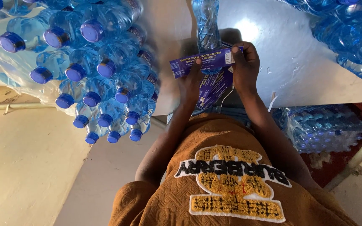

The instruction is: Manually applying labels to plastic water bottles and organizing them into a large stack.

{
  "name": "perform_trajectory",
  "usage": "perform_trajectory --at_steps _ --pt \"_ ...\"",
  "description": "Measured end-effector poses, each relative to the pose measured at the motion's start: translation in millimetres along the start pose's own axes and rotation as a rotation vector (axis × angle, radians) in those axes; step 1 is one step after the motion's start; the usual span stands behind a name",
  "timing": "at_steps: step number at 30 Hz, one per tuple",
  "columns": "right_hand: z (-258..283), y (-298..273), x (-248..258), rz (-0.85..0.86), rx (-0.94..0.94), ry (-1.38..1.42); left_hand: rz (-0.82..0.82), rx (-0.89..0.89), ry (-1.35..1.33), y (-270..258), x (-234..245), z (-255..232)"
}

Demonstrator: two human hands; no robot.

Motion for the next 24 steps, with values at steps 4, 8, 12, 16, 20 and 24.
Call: perform_trajectory --at_steps 4,8,12,16,20,24 --pt "0.7 -0.8 -0.7 -0.037 -0.018 -0.046 -0.029 0.068 -0.012 -8.9 -2.2 -11.7" --pt "3.6 3.1 -3.7 -0.037 -0.01 -0.111 -0.031 0.008 0.007 -4.6 -2.4 -10.4" --pt "0.5 4.3 -1.5 -0.024 -0.002 -0.123 0.016 -0.023 -0.034 -5.6 -2.1 -12.9" --pt "5.0 3.7 -9.3 -0.059 -0.034 -0.17 -0.047 -0.034 0.022 -5.0 -5.4 -17.0" --pt "-13.1 6.1 -19.0 -0.053 0.02 -0.35 -0.117 0.057 0.193 -7.4 -8.9 -24.5" --pt "-24.7 2.9 -37.5 0.003 0.151 -0.34 -0.174 -0.053 0.141 4.0 -10.8 -5.5"
Point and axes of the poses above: each hand's wrist, its own y-axis towards the middle knuckle, its own x-axis out of the back of the hand, z = x × y, the point moved 1 cm from there along y, towards the middle knuckle, and after that the axes turned 12 degrees about y, right-handed, at the moved point
